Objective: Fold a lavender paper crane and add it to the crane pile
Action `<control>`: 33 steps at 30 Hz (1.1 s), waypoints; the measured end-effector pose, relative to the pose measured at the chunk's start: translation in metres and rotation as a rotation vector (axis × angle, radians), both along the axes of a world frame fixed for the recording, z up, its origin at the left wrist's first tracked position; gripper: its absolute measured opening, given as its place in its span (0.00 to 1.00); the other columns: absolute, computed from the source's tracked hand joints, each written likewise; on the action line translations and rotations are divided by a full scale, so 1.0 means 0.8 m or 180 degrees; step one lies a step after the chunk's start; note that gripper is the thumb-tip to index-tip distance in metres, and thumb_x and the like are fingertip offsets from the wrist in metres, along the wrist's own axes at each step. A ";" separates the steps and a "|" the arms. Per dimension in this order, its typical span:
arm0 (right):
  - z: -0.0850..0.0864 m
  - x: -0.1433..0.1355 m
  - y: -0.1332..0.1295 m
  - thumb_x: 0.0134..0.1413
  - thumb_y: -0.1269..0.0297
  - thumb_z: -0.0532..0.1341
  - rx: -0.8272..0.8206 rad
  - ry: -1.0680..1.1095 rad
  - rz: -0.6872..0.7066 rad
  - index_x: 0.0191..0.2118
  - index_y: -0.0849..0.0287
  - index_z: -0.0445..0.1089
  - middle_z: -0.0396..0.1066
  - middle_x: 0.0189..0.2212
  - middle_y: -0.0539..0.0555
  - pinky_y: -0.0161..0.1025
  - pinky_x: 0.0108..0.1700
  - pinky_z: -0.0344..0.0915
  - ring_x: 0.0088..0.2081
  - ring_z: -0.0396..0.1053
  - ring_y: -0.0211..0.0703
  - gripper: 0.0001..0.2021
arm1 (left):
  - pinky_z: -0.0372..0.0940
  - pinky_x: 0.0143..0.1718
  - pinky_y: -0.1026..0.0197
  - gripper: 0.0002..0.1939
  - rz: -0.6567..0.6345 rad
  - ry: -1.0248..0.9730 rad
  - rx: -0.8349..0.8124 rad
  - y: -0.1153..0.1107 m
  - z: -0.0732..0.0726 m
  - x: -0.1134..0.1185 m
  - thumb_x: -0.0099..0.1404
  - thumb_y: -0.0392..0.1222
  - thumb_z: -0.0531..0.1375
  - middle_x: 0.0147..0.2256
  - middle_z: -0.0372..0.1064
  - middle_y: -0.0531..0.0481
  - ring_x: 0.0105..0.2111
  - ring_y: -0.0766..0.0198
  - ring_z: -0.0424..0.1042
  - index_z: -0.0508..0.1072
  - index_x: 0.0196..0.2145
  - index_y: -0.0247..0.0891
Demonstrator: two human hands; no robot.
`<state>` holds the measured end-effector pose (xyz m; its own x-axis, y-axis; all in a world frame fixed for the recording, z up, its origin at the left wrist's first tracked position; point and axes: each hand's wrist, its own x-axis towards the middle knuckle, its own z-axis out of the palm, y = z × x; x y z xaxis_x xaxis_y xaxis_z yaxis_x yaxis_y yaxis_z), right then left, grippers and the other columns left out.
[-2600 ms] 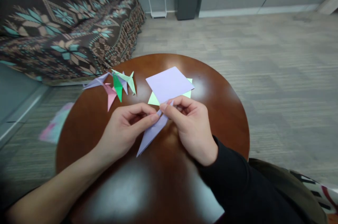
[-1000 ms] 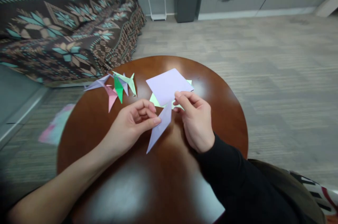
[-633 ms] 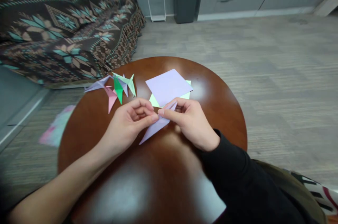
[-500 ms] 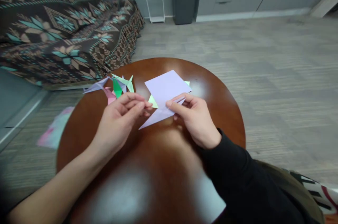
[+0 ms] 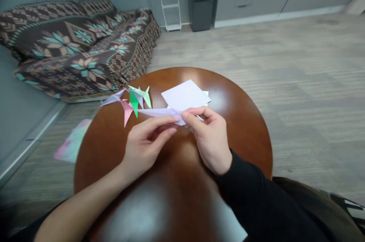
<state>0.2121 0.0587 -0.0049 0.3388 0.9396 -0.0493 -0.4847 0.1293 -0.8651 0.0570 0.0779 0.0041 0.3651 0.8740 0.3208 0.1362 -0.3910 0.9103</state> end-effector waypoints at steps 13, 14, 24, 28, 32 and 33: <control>0.011 0.005 -0.010 0.54 0.62 0.69 0.0314 -0.1739 0.0503 0.30 0.58 0.75 0.74 0.27 0.50 0.35 0.30 0.65 0.28 0.69 0.39 0.06 | 0.69 0.36 0.65 0.07 0.0049 -0.0339 -0.0523 0.004 0.005 0.000 0.63 0.42 0.67 0.34 0.73 0.50 0.33 0.65 0.74 0.73 0.36 0.38; 0.011 0.003 -0.010 0.54 0.63 0.69 0.0288 -0.1723 0.0469 0.29 0.58 0.75 0.73 0.27 0.50 0.34 0.29 0.64 0.28 0.68 0.38 0.06 | 0.69 0.36 0.65 0.09 0.0038 -0.0424 -0.0563 0.004 0.004 0.000 0.62 0.41 0.67 0.34 0.72 0.52 0.33 0.65 0.73 0.71 0.38 0.39; 0.005 -0.003 -0.006 0.51 0.66 0.69 0.0163 -0.1570 0.0294 0.27 0.58 0.77 0.75 0.28 0.51 0.37 0.34 0.63 0.31 0.69 0.41 0.05 | 0.70 0.39 0.66 0.16 -0.0084 -0.0564 -0.0897 0.004 0.003 0.001 0.62 0.40 0.67 0.34 0.73 0.53 0.36 0.66 0.76 0.63 0.41 0.42; 0.003 0.000 -0.006 0.53 0.66 0.68 0.0173 -0.1727 0.0350 0.28 0.57 0.80 0.76 0.29 0.52 0.39 0.36 0.63 0.32 0.70 0.42 0.05 | 0.73 0.40 0.63 0.29 0.0025 -0.0690 -0.1049 0.007 0.005 0.001 0.60 0.40 0.69 0.34 0.76 0.53 0.36 0.62 0.80 0.60 0.54 0.45; 0.000 0.001 -0.006 0.51 0.64 0.69 0.0110 -0.1797 0.0373 0.30 0.58 0.79 0.75 0.30 0.52 0.39 0.35 0.63 0.32 0.69 0.42 0.04 | 0.76 0.39 0.59 0.48 0.0086 -0.0739 -0.1096 0.008 0.003 0.002 0.58 0.40 0.71 0.34 0.77 0.52 0.33 0.59 0.81 0.47 0.67 0.47; 0.000 0.001 -0.006 0.50 0.64 0.70 0.0057 -0.1728 0.0437 0.30 0.59 0.79 0.75 0.30 0.52 0.39 0.35 0.63 0.31 0.69 0.42 0.04 | 0.76 0.39 0.59 0.50 0.0078 -0.0739 -0.1081 0.008 0.002 0.003 0.58 0.40 0.71 0.35 0.78 0.51 0.32 0.58 0.81 0.45 0.68 0.47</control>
